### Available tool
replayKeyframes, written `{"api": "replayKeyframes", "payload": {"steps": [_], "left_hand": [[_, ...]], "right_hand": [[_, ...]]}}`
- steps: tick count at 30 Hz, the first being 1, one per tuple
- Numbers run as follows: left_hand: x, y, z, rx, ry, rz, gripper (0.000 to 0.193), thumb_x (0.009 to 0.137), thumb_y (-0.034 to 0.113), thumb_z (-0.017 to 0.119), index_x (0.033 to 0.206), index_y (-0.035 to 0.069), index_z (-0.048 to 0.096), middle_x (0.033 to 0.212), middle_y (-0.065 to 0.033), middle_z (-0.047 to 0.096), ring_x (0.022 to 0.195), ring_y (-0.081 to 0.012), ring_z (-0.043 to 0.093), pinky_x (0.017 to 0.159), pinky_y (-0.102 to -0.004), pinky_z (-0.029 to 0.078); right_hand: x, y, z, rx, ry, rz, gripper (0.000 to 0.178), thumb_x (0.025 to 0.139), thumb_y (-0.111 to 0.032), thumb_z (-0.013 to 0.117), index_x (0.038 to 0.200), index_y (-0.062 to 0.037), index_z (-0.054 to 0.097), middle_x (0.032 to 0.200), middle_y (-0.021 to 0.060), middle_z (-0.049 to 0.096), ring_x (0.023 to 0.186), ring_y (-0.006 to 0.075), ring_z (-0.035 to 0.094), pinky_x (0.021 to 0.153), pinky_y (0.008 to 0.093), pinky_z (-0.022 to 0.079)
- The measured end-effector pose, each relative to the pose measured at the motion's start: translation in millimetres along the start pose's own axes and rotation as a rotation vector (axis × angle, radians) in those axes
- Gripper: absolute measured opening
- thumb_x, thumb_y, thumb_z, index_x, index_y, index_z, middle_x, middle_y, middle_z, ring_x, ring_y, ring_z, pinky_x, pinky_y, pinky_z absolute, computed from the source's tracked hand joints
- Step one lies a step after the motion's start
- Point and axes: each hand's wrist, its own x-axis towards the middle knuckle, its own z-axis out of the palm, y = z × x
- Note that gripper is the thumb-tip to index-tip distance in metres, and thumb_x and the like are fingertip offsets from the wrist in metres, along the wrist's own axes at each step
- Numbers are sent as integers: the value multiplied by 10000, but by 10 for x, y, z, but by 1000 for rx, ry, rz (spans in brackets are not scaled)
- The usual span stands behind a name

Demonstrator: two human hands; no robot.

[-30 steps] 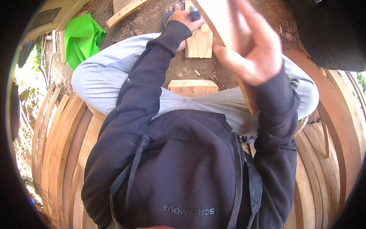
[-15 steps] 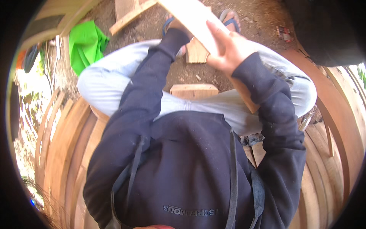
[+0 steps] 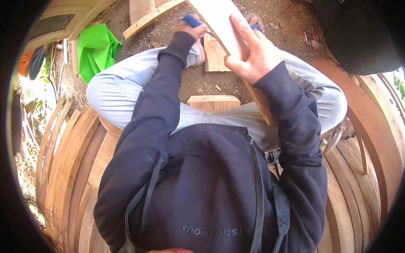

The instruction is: The person sits cross-legged on the ground and uses a chisel to carve a small piece of wood resting on their lap. They hold the wood with one hand and the chisel with the other, repeatedly striking the chisel to shape the wood.

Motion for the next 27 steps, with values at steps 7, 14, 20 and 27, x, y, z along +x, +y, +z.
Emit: {"api": "replayKeyframes", "payload": {"steps": [7,14,20,27], "left_hand": [[-129,202,-338,-791,-9,-153,314,859,123,774,1085,-58,654,1047,-167,715,900,-252,744,756,-290,629],[-61,183,53,-117,19,128,311,808,276,818,953,11,747,817,-72,738,745,-147,714,712,-272,574],[-54,97,121,126,63,204,360,788,356,815,940,35,757,808,-76,742,740,-168,715,707,-313,558],[64,-200,248,310,215,210,385,782,416,792,954,72,765,858,-96,759,818,-223,735,773,-347,561]], "right_hand": [[66,178,-17,-72,126,-40,804,714,-298,712,1477,-171,491,1042,241,650,945,397,684,854,439,553],[47,162,-51,-78,26,50,872,696,-230,724,1517,-126,451,1122,223,668,1034,301,679,923,364,513],[66,156,-63,-69,42,-28,880,700,-250,719,1526,-142,437,1149,232,663,1042,311,677,931,377,513],[72,134,-41,-89,13,-25,880,705,-274,715,1528,-144,432,1155,235,660,1023,324,674,932,376,513]]}}
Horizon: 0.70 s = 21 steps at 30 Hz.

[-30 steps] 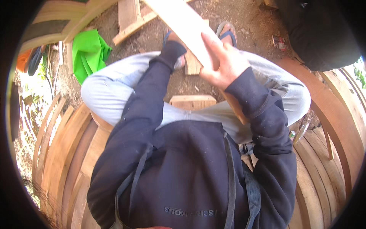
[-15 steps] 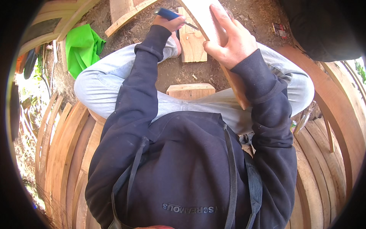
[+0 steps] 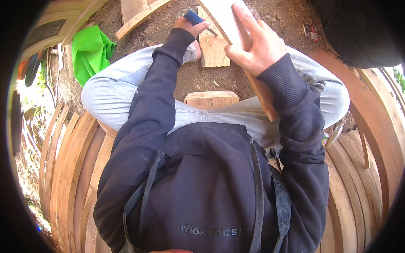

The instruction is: The person sits cross-legged on the ground and uses a chisel to carve a small piece of wood resting on their lap. They hold the wood with one hand and the chisel with the other, repeatedly striking the chisel to shape the wood.

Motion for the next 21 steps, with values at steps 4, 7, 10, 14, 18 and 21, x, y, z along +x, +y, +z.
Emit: {"api": "replayKeyframes", "payload": {"steps": [4,7,10,14,18,21], "left_hand": [[-14,209,-122,-35,-29,44,384,774,417,794,964,84,768,896,-115,764,858,-247,740,802,-362,563],[-27,211,-140,-35,-21,40,388,771,416,796,965,81,767,905,-118,764,861,-248,740,808,-364,562],[-28,209,-147,-48,-29,34,386,770,412,798,964,79,767,909,-120,764,862,-248,740,811,-363,562],[-17,147,-81,-19,8,48,382,766,408,801,966,83,772,919,-122,764,876,-256,739,826,-367,562],[-17,211,-79,12,21,111,378,764,405,803,967,88,778,933,-122,765,894,-265,737,846,-374,562],[-8,183,-65,20,37,118,374,763,404,804,962,88,779,935,-121,764,895,-263,737,850,-375,561]], "right_hand": [[-10,27,-17,-6,9,-2,877,711,-283,717,1528,-144,432,1132,235,660,997,326,673,917,378,515],[-10,15,-18,-19,-7,-1,874,715,-290,718,1528,-146,432,1092,228,660,967,320,674,896,378,520],[-19,8,-19,-20,-21,18,875,717,-302,719,1528,-147,431,1050,218,656,933,315,674,872,377,527],[-16,10,-10,-20,-26,7,875,720,-321,717,1529,-149,430,1025,209,650,903,318,673,847,387,532],[-21,28,-2,-39,-22,0,874,722,-332,716,1528,-151,431,1008,207,645,886,326,668,833,397,532],[-19,28,1,-48,-23,-9,871,724,-336,715,1527,-152,432,995,206,641,877,330,666,827,399,532]]}}
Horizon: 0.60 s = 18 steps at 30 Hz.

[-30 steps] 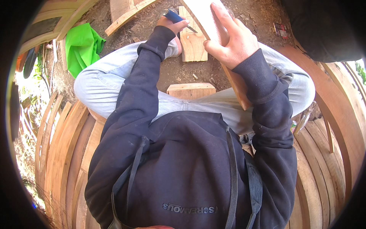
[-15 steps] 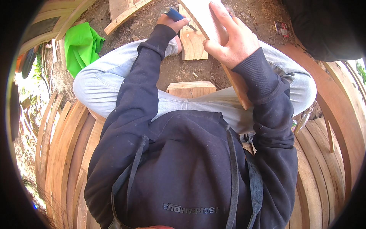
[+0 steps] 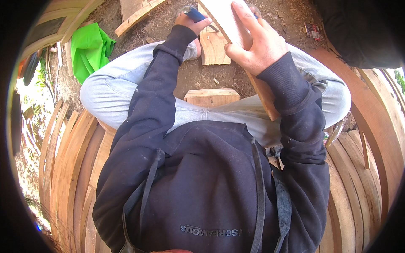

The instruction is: The person sits cross-legged on the ground and uses a chisel to carve a small piece of wood resting on their lap. They hold the wood with one hand and the chisel with the other, repeatedly striking the chisel to shape the wood.

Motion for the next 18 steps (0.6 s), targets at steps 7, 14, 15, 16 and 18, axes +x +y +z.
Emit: {"api": "replayKeyframes", "payload": {"steps": [7,14,15,16,18], "left_hand": [[37,-125,9,-135,-242,-165,840,731,657,721,1293,42,610,1338,-277,501,1313,-422,403,1115,-481,319],[43,-84,2,-8,-245,-143,916,752,708,677,1384,56,563,1444,-318,438,1402,-471,326,1182,-514,231],[16,-46,53,94,-166,-117,887,759,704,673,1373,70,580,1446,-318,439,1398,-475,330,1183,-517,227],[4,-5,73,194,-89,-88,859,766,700,668,1362,85,598,1447,-318,439,1395,-479,334,1183,-520,223],[-5,18,52,211,-117,-59,764,775,684,666,1293,122,661,1457,-316,431,1394,-491,325,1180,-531,218]], "right_hand": [[-1,-5,16,-2,-1,-2,865,727,-340,710,1526,-155,435,984,204,640,857,325,666,813,397,536],[-5,-22,21,-25,-18,24,860,727,-341,703,1526,-165,438,967,197,644,824,315,671,791,396,548],[0,-37,19,-25,-23,27,860,726,-343,702,1526,-165,439,967,196,644,828,317,672,793,396,548],[-2,-41,18,-27,-25,34,860,725,-344,702,1525,-165,440,967,196,645,831,318,673,794,397,548],[-4,-24,23,-47,-24,19,855,730,-345,703,1524,-167,442,973,199,648,840,326,675,798,400,547]]}}
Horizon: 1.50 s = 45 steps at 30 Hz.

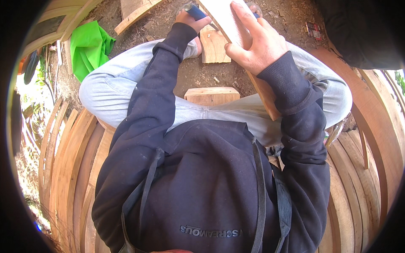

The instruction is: The person sits cross-legged on the ground and uses a chisel to carve a small piece of wood resting on their lap. They hold the wood with one hand and the chisel with the other, repeatedly striking the chisel to shape the wood.

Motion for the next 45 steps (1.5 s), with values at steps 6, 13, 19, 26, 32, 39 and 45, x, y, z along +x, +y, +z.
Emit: {"api": "replayKeyframes", "payload": {"steps": [6,13,19,26,32,39,45], "left_hand": [[-92,189,-362,-95,-57,61,527,820,616,652,1059,162,773,1148,-217,681,1201,-401,568,1090,-466,375],[-152,495,-505,-136,-87,53,486,836,579,652,967,124,765,880,-157,740,861,-345,717,809,-432,563],[92,211,283,-255,202,222,459,836,527,665,1031,120,748,959,-148,741,967,-323,704,857,-427,544],[13,429,-76,-219,24,144,495,850,547,632,1079,114,705,1013,-150,708,950,-348,693,862,-440,538],[48,414,486,-490,325,202,574,895,563,571,1267,130,638,1181,-145,691,1066,-335,676,967,-424,503],[105,530,-89,-229,130,152,549,855,577,627,1088,94,744,1045,-164,737,997,-351,699,911,-430,522],[-16,-353,-166,-790,-193,-398,405,847,340,776,1101,36,694,1062,-146,727,870,-275,734,793,-376,586]], "right_hand": [[-6,-12,-8,41,-32,-50,858,747,-287,714,1533,-121,415,1080,215,652,935,331,681,859,397,537],[-56,-641,-318,466,444,-283,961,702,-190,756,1503,111,320,1391,282,533,1225,271,593,1037,350,452],[-31,-190,38,-100,-86,-4,789,711,-304,719,1460,-188,501,1033,256,652,872,424,691,781,451,577],[-50,-346,-263,-91,116,-85,786,704,-304,738,1452,-207,517,1003,233,665,876,411,698,787,469,583],[-41,-612,-440,98,218,-292,916,668,-147,728,1528,-92,419,907,175,616,798,316,687,790,365,562],[-99,-98,-139,45,-56,-38,790,696,-260,739,1451,-183,520,943,243,644,871,380,688,807,459,558],[-55,-269,-256,130,114,-155,832,728,-142,703,1507,-28,436,1295,201,635,1124,233,645,991,332,479]]}}
